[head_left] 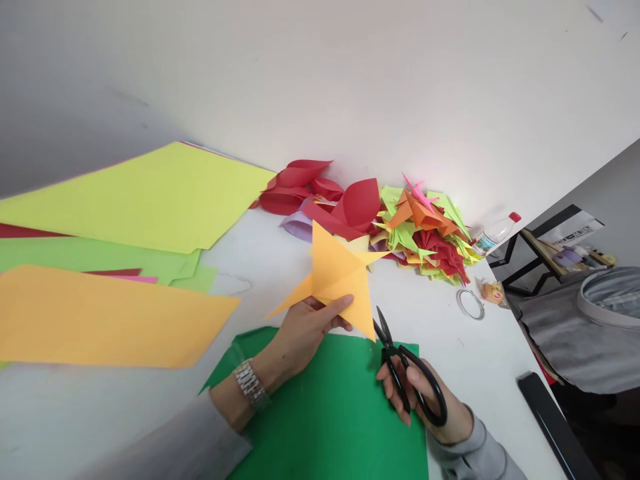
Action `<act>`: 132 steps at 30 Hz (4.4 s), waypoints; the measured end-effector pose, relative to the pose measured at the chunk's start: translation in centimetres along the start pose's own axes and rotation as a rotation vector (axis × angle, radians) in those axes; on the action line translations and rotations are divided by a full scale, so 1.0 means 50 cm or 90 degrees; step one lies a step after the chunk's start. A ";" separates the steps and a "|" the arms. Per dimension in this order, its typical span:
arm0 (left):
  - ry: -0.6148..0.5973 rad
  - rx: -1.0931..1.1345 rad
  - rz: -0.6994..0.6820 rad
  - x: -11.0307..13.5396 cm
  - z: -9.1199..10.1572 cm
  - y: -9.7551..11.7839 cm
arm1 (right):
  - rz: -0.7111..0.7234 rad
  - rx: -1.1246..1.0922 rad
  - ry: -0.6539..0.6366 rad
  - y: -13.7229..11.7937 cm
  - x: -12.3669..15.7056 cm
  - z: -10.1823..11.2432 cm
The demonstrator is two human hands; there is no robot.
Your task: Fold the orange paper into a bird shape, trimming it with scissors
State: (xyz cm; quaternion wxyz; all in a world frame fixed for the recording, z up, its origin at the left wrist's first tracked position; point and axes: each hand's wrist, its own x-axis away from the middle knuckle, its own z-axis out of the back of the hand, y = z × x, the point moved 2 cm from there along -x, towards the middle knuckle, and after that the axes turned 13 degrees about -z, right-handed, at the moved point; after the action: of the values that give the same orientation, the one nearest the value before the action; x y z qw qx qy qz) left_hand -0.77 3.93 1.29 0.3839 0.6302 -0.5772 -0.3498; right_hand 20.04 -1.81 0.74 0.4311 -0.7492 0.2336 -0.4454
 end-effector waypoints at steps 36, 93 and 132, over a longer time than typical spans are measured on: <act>0.007 -0.011 -0.040 -0.002 -0.002 -0.002 | 0.052 0.157 -0.002 -0.008 0.015 -0.019; -0.027 -0.030 -0.054 -0.007 0.007 -0.015 | -0.036 0.154 0.110 0.010 0.003 -0.009; -0.019 -0.023 -0.063 -0.009 0.007 -0.010 | -0.061 0.174 0.150 0.011 0.008 -0.008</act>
State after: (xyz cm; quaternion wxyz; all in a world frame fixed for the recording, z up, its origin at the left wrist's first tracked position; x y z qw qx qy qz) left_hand -0.89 4.35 0.71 0.3688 0.6456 -0.5449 -0.3876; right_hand 19.92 -2.57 0.55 0.4766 -0.6366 0.1836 -0.5778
